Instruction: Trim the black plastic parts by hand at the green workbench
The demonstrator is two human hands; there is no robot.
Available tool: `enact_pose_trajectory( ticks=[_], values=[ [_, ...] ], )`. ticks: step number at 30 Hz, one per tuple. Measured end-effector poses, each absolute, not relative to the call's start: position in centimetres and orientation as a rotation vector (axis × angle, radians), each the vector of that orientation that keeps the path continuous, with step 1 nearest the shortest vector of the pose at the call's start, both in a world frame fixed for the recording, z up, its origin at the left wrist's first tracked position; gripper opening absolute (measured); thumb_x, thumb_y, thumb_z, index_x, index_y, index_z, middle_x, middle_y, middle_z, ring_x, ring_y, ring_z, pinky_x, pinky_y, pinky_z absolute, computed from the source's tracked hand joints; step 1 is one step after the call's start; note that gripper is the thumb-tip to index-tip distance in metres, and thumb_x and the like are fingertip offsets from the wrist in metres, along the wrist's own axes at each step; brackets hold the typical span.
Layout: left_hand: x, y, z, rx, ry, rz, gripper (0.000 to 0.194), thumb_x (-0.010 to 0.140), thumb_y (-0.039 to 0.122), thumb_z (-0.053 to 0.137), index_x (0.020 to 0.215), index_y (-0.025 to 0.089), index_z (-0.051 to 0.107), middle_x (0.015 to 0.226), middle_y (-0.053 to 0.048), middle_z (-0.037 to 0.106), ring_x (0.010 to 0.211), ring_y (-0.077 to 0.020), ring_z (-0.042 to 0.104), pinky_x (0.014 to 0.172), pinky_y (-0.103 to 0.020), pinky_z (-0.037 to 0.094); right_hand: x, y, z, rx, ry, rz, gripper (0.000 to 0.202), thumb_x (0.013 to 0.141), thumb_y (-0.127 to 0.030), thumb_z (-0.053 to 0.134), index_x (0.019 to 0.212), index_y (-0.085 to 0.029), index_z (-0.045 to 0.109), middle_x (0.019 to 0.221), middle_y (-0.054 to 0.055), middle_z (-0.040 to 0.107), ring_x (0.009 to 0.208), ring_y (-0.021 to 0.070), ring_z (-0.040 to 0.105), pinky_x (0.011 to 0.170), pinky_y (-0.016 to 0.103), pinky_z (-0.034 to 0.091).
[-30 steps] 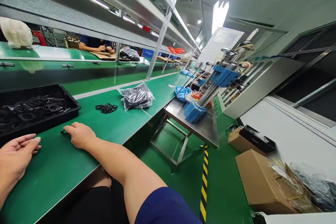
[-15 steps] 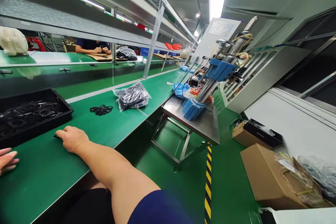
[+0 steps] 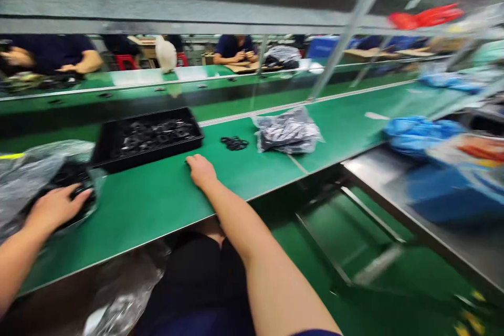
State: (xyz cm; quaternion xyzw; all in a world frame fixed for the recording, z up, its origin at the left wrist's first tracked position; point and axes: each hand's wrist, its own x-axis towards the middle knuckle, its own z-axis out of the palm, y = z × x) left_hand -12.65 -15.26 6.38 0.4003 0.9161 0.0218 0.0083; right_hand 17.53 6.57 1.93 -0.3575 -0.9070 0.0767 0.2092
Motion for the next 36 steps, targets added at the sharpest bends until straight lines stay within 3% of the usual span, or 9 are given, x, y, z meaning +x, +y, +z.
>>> enact_pose_trajectory(
  ticks=[2, 5, 11, 16, 19, 22, 26, 31, 36],
  values=[
    [-14.2, -15.5, 5.6, 1.334, 2.842, 0.028, 0.059, 0.085, 0.052, 0.041, 0.125, 0.011, 0.055, 0.119, -0.018, 0.062, 0.109, -0.0335, 0.056, 0.09, -0.043, 0.044, 17.2, 7.1, 1.6, -1.0, -2.516, 0.218, 0.036, 0.089, -0.012, 0.037, 0.117, -0.019, 0.058, 0.104, 0.009, 0.059, 0.094, 0.0192, 0.053, 0.081, 0.027, 0.041],
    [-15.4, -15.5, 5.3, 1.297, 2.954, 0.157, 0.062, 0.078, 0.056, 0.048, 0.121, 0.013, 0.058, 0.119, -0.019, 0.061, 0.108, -0.0352, 0.056, 0.089, -0.044, 0.044, 16.9, 7.5, 1.1, -0.975, -2.498, 0.211, 0.038, 0.09, -0.012, 0.035, 0.12, -0.017, 0.057, 0.105, 0.011, 0.06, 0.094, 0.0199, 0.054, 0.081, 0.027, 0.041],
    [-14.3, -14.9, 7.3, 1.332, 2.968, 0.719, 0.056, 0.069, 0.049, 0.064, 0.112, 0.014, 0.064, 0.092, -0.013, 0.065, 0.089, -0.0281, 0.06, 0.084, -0.041, 0.046, 17.2, 7.2, 1.3, -0.953, -2.421, 0.266, 0.036, 0.092, -0.017, 0.034, 0.12, -0.015, 0.057, 0.105, 0.012, 0.062, 0.089, 0.0202, 0.058, 0.079, 0.029, 0.044],
    [-8.5, -11.8, 7.4, 1.228, 2.37, 1.409, 0.058, 0.061, 0.038, 0.074, 0.111, 0.015, 0.058, 0.091, -0.007, 0.064, 0.078, -0.0166, 0.061, 0.079, -0.034, 0.05, 17.1, 7.5, 1.0, -0.837, -2.274, 0.472, 0.029, 0.091, -0.023, 0.042, 0.109, -0.014, 0.062, 0.103, 0.013, 0.066, 0.094, 0.0205, 0.06, 0.087, 0.031, 0.045],
    [-4.1, -8.4, 5.9, 1.171, 2.003, 1.602, 0.06, 0.055, 0.033, 0.08, 0.106, 0.015, 0.055, 0.085, -0.003, 0.061, 0.076, -0.0143, 0.06, 0.076, -0.032, 0.051, 16.1, 7.9, 0.8, -0.868, -2.029, 0.797, 0.021, 0.085, -0.025, 0.051, 0.099, -0.016, 0.064, 0.093, 0.008, 0.069, 0.083, 0.0173, 0.064, 0.081, 0.031, 0.05],
    [-0.4, -4.9, 4.1, 1.118, 1.815, 1.688, 0.059, 0.053, 0.031, 0.081, 0.103, 0.015, 0.054, 0.082, -0.002, 0.059, 0.073, -0.0127, 0.059, 0.075, -0.032, 0.052, 14.2, 8.2, 0.8, -0.938, -1.698, 1.254, 0.02, 0.077, -0.027, 0.06, 0.093, -0.015, 0.064, 0.074, 0.003, 0.067, 0.061, 0.0124, 0.063, 0.062, 0.026, 0.052],
    [2.0, -1.8, 2.4, 1.111, 1.79, 1.675, 0.06, 0.057, 0.032, 0.079, 0.108, 0.015, 0.054, 0.087, -0.004, 0.061, 0.072, -0.0129, 0.06, 0.075, -0.033, 0.053, 12.2, 8.2, 1.2, -0.813, -1.411, 1.673, 0.025, 0.066, -0.028, 0.069, 0.086, -0.013, 0.062, 0.06, -0.002, 0.061, 0.052, 0.0096, 0.059, 0.049, 0.021, 0.047],
    [1.3, -1.4, 1.3, 1.328, 1.795, 1.475, 0.056, 0.068, 0.031, 0.071, 0.121, 0.02, 0.055, 0.105, -0.008, 0.063, 0.086, -0.0189, 0.063, 0.081, -0.038, 0.053, 12.4, 7.8, 1.4, -0.715, -1.382, 1.787, 0.027, 0.062, -0.03, 0.072, 0.082, -0.014, 0.062, 0.059, -0.003, 0.061, 0.051, 0.008, 0.057, 0.046, 0.018, 0.045],
    [0.6, -1.6, 1.0, 1.269, 1.752, 1.493, 0.061, 0.067, 0.027, 0.07, 0.124, 0.019, 0.049, 0.098, -0.007, 0.065, 0.089, -0.0198, 0.064, 0.082, -0.039, 0.053, 12.3, 8.0, 1.3, -0.759, -1.516, 1.745, 0.023, 0.066, -0.03, 0.069, 0.083, -0.015, 0.063, 0.062, -0.002, 0.062, 0.051, 0.0072, 0.056, 0.044, 0.017, 0.043]
  ],
)
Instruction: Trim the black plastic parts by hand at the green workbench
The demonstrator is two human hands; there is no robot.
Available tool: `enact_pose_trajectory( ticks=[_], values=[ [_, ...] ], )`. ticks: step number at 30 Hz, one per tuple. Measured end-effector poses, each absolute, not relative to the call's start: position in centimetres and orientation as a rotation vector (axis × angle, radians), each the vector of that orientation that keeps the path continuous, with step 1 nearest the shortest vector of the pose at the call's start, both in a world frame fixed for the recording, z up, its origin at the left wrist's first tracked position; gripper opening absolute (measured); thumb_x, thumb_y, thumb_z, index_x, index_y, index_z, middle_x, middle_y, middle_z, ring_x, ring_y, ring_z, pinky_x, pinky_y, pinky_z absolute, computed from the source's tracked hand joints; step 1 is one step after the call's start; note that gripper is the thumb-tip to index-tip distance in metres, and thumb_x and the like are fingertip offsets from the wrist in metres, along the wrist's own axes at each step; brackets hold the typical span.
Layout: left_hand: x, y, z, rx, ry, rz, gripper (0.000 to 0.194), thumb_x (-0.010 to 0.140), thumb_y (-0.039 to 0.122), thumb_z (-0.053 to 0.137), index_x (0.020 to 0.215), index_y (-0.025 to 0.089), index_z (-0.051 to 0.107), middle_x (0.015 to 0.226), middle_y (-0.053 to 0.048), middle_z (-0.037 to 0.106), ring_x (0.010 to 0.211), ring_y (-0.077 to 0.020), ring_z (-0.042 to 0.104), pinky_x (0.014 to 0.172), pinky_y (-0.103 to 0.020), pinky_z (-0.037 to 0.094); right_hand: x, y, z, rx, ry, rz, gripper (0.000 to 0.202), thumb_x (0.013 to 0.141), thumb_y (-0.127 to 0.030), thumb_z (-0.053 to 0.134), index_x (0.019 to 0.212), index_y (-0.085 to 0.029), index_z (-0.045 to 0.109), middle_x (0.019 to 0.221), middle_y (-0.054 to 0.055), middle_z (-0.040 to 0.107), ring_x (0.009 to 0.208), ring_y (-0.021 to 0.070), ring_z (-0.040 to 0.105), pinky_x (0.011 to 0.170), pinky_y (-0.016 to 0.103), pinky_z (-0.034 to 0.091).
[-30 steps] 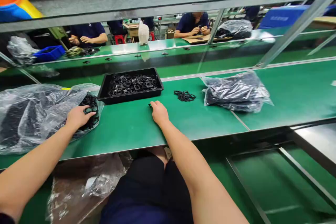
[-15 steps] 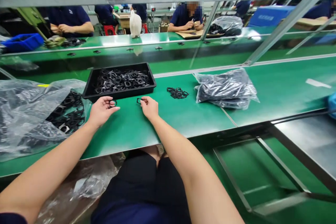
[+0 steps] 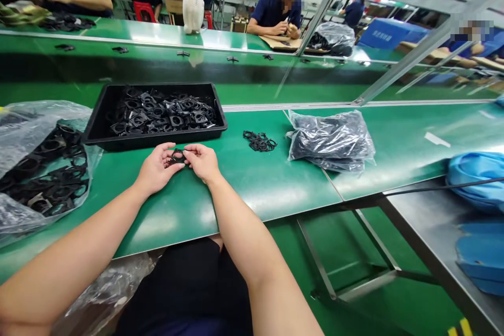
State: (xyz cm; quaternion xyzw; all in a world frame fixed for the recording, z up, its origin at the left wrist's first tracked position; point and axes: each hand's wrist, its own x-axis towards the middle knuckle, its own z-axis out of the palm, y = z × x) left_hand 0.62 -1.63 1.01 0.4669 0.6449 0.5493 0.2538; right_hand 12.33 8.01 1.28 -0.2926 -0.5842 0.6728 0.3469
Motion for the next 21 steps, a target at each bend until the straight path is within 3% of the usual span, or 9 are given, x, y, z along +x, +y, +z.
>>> enact_pose_trajectory(
  ticks=[7, 12, 17, 21],
  values=[
    [0.7, -1.4, 1.3, 1.388, 1.923, 1.44, 0.043, 0.07, 0.03, 0.068, 0.111, 0.018, 0.061, 0.107, -0.009, 0.06, 0.07, -0.0138, 0.061, 0.066, -0.032, 0.054, 12.3, 8.4, 1.3, -0.798, -1.522, 1.781, 0.024, 0.066, -0.031, 0.069, 0.083, -0.015, 0.062, 0.058, -0.004, 0.059, 0.048, 0.0064, 0.055, 0.044, 0.017, 0.043],
    [0.8, -1.6, 1.6, 1.374, 1.887, 1.486, 0.044, 0.069, 0.029, 0.069, 0.11, 0.017, 0.062, 0.104, -0.008, 0.059, 0.074, -0.0151, 0.061, 0.067, -0.031, 0.055, 12.5, 8.2, 1.5, -0.787, -1.517, 1.776, 0.025, 0.065, -0.032, 0.071, 0.082, -0.015, 0.062, 0.058, -0.004, 0.059, 0.049, 0.0058, 0.055, 0.044, 0.016, 0.043],
    [1.0, -1.7, 1.5, 1.456, 1.694, 1.542, 0.055, 0.067, 0.032, 0.072, 0.119, 0.021, 0.058, 0.115, -0.009, 0.053, 0.074, -0.0134, 0.061, 0.069, -0.032, 0.056, 13.0, 8.4, 2.2, -0.788, -1.409, 1.926, 0.031, 0.06, -0.034, 0.076, 0.079, -0.015, 0.061, 0.054, -0.005, 0.059, 0.045, 0.0056, 0.053, 0.041, 0.015, 0.041],
    [1.1, -1.7, 1.8, 1.486, 1.801, 1.587, 0.043, 0.07, 0.037, 0.071, 0.109, 0.021, 0.064, 0.107, -0.007, 0.058, 0.08, -0.0161, 0.061, 0.071, -0.032, 0.055, 13.5, 8.4, 2.6, -0.742, -1.41, 2.033, 0.033, 0.058, -0.035, 0.078, 0.079, -0.015, 0.062, 0.057, -0.004, 0.061, 0.045, 0.0052, 0.053, 0.041, 0.016, 0.041]
  ],
)
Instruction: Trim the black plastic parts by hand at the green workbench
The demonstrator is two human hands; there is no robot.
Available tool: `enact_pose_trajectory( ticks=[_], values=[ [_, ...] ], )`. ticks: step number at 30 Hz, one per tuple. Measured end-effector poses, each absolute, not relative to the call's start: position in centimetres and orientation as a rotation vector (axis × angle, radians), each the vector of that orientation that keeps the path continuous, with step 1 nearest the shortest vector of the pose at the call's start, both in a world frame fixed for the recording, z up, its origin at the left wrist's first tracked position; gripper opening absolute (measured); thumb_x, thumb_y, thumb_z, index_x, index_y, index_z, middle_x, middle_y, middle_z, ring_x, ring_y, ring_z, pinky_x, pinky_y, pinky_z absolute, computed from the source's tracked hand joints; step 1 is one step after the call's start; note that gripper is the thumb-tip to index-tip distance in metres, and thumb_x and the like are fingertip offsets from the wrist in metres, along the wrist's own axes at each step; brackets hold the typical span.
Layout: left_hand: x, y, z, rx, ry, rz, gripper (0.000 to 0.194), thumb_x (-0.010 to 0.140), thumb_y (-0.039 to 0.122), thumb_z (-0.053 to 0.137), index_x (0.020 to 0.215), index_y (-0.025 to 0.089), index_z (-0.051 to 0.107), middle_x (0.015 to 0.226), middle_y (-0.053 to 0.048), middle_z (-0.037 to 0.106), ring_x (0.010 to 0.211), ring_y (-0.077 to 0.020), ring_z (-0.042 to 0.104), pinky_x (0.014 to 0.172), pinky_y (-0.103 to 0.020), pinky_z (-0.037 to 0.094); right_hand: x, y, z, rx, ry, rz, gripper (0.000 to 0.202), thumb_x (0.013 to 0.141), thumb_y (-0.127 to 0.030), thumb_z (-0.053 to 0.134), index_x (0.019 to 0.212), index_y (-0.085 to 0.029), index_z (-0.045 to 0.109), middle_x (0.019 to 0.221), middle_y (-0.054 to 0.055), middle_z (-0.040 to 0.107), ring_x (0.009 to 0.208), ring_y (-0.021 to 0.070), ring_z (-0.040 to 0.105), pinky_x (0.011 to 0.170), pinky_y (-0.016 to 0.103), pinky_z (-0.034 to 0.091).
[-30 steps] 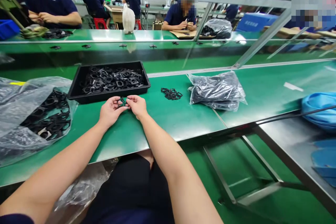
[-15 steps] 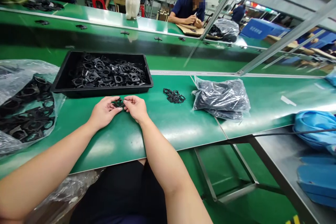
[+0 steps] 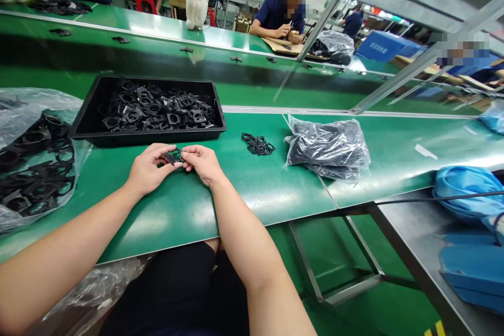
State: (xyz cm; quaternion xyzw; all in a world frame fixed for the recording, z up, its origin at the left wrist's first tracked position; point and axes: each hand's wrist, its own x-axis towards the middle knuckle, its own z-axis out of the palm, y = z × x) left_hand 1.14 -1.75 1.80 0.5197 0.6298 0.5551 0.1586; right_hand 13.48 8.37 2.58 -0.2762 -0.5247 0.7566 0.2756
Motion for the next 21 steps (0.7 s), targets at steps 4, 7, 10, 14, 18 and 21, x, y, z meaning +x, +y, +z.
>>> enact_pose_trajectory(
  ticks=[4, 7, 10, 14, 18, 21],
  values=[
    [1.2, -1.8, 2.2, 1.556, 1.843, 1.601, 0.039, 0.077, 0.037, 0.063, 0.114, 0.021, 0.062, 0.117, -0.008, 0.058, 0.099, -0.0202, 0.059, 0.083, -0.034, 0.053, 13.5, 8.0, 2.5, -0.724, -1.403, 2.066, 0.034, 0.058, -0.035, 0.078, 0.08, -0.014, 0.064, 0.058, -0.003, 0.063, 0.049, 0.0068, 0.056, 0.045, 0.017, 0.045],
    [1.2, -1.9, 2.3, 1.572, 1.875, 1.674, 0.043, 0.08, 0.033, 0.059, 0.121, 0.019, 0.058, 0.114, -0.008, 0.059, 0.102, -0.0203, 0.058, 0.087, -0.034, 0.051, 13.3, 7.9, 2.3, -0.776, -1.349, 1.982, 0.033, 0.059, -0.034, 0.078, 0.083, -0.014, 0.065, 0.061, -0.003, 0.063, 0.051, 0.0067, 0.058, 0.047, 0.017, 0.047],
    [1.0, -2.1, 2.2, 1.655, 1.943, 1.636, 0.047, 0.078, 0.031, 0.06, 0.123, 0.02, 0.057, 0.11, -0.008, 0.057, 0.1, -0.0199, 0.058, 0.087, -0.035, 0.051, 13.3, 7.9, 2.1, -0.82, -1.332, 1.88, 0.032, 0.061, -0.031, 0.076, 0.086, -0.015, 0.066, 0.064, -0.002, 0.064, 0.054, 0.0072, 0.059, 0.047, 0.018, 0.046],
    [1.1, -2.3, 2.2, 1.775, 1.993, 1.403, 0.046, 0.075, 0.03, 0.062, 0.12, 0.022, 0.059, 0.109, -0.007, 0.06, 0.089, -0.0189, 0.06, 0.084, -0.036, 0.052, 13.6, 7.9, 2.1, -0.848, -1.346, 1.857, 0.029, 0.06, -0.028, 0.077, 0.082, -0.014, 0.063, 0.06, -0.003, 0.062, 0.052, 0.0073, 0.058, 0.045, 0.017, 0.044],
    [1.3, -2.3, 2.3, 1.791, 2.05, 1.345, 0.036, 0.076, 0.035, 0.063, 0.108, 0.02, 0.065, 0.098, -0.006, 0.062, 0.08, -0.0172, 0.06, 0.075, -0.033, 0.052, 14.0, 7.8, 2.3, -0.804, -1.321, 1.956, 0.031, 0.056, -0.028, 0.079, 0.078, -0.013, 0.063, 0.059, -0.003, 0.063, 0.049, 0.0059, 0.056, 0.047, 0.017, 0.047],
    [1.4, -2.3, 2.4, 1.81, 2.06, 1.319, 0.037, 0.078, 0.037, 0.06, 0.111, 0.02, 0.065, 0.1, -0.006, 0.061, 0.078, -0.0163, 0.059, 0.074, -0.032, 0.052, 14.3, 8.0, 2.4, -0.778, -1.318, 2.032, 0.033, 0.054, -0.028, 0.081, 0.08, -0.013, 0.065, 0.063, -0.002, 0.065, 0.05, 0.0061, 0.058, 0.049, 0.018, 0.049]
  ],
)
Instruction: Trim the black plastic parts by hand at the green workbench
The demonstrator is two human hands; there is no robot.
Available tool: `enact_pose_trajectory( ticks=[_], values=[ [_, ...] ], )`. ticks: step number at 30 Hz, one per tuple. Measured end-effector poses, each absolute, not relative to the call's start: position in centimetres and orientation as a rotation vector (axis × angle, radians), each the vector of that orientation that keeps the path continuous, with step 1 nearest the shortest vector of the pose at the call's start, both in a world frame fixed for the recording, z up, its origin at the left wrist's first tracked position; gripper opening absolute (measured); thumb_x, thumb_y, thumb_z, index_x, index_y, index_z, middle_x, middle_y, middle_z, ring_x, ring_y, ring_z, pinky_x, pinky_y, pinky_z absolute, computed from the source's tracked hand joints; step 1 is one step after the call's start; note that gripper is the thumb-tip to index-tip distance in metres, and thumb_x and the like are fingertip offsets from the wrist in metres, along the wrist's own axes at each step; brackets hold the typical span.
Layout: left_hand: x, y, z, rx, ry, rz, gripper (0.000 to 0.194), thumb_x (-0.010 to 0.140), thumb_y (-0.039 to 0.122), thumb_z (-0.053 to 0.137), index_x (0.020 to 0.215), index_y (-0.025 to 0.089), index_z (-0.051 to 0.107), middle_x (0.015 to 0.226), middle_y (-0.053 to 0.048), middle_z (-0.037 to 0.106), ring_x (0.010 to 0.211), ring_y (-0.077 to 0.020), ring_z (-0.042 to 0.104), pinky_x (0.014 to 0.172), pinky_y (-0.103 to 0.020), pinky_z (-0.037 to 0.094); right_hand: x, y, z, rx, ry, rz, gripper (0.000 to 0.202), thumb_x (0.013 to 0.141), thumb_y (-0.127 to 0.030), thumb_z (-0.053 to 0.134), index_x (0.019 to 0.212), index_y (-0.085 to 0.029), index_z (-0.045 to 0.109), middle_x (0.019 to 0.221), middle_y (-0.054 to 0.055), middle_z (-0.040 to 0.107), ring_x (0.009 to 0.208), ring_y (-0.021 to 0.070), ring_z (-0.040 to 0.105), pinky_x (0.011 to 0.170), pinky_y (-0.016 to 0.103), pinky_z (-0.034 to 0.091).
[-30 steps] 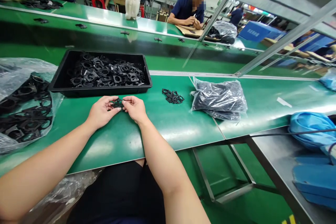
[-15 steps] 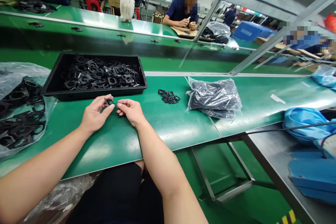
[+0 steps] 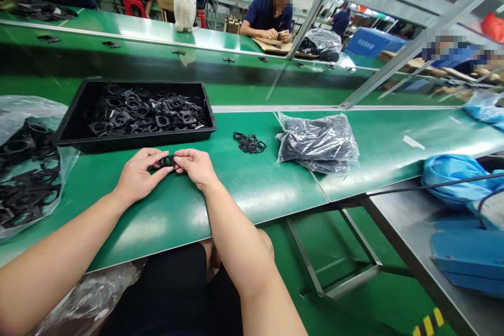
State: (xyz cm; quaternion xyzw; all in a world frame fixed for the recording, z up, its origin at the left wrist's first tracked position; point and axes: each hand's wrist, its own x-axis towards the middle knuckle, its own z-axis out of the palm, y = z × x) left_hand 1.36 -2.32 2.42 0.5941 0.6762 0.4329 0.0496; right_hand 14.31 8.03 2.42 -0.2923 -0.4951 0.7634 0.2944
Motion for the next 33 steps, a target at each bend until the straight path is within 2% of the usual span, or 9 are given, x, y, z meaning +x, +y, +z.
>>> enact_pose_trajectory(
  ticks=[5, 10, 16, 19, 33],
  values=[
    [1.26, -2.25, 2.41, 1.671, 2.093, 1.314, 0.043, 0.074, 0.042, 0.065, 0.111, 0.018, 0.064, 0.096, -0.006, 0.064, 0.074, -0.0156, 0.059, 0.073, -0.032, 0.051, 14.64, 8.34, 2.46, -0.753, -1.35, 2.077, 0.033, 0.056, -0.026, 0.08, 0.084, -0.012, 0.067, 0.066, -0.001, 0.067, 0.051, 0.007, 0.06, 0.051, 0.019, 0.05],
    [1.14, -2.16, 2.32, 1.672, 2.08, 1.314, 0.036, 0.074, 0.042, 0.065, 0.101, 0.018, 0.067, 0.098, -0.006, 0.064, 0.07, -0.014, 0.058, 0.07, -0.03, 0.051, 14.63, 8.27, 2.64, -0.753, -1.349, 2.081, 0.029, 0.059, -0.021, 0.078, 0.084, -0.013, 0.066, 0.066, -0.001, 0.067, 0.053, 0.0073, 0.06, 0.052, 0.019, 0.05],
    [0.94, -2.31, 2.34, 1.923, 2.129, 1.446, 0.032, 0.077, 0.036, 0.065, 0.104, 0.019, 0.067, 0.1, -0.007, 0.065, 0.093, -0.0197, 0.059, 0.085, -0.035, 0.048, 14.56, 8.16, 2.79, -0.819, -1.356, 2.011, 0.028, 0.062, -0.017, 0.074, 0.087, -0.014, 0.062, 0.059, -0.002, 0.065, 0.053, 0.0076, 0.06, 0.049, 0.017, 0.047],
    [0.93, -2.34, 2.52, 2.054, 2.096, 1.411, 0.029, 0.077, 0.034, 0.066, 0.103, 0.02, 0.068, 0.098, -0.006, 0.066, 0.093, -0.0199, 0.059, 0.086, -0.036, 0.047, 14.57, 8.0, 2.85, -0.795, -1.361, 2.013, 0.029, 0.062, -0.015, 0.074, 0.089, -0.014, 0.062, 0.063, -0.002, 0.067, 0.052, 0.0064, 0.058, 0.049, 0.016, 0.045],
    [1.08, -2.24, 2.47, 1.877, 1.982, 1.401, 0.032, 0.079, 0.039, 0.063, 0.106, 0.021, 0.068, 0.1, -0.005, 0.066, 0.092, -0.0179, 0.062, 0.086, -0.033, 0.049, 14.77, 7.97, 2.77, -0.6, -1.335, 2.128, 0.04, 0.057, -0.026, 0.081, 0.09, -0.015, 0.062, 0.064, -0.001, 0.067, 0.053, 0.0072, 0.057, 0.054, 0.019, 0.046]
  ],
)
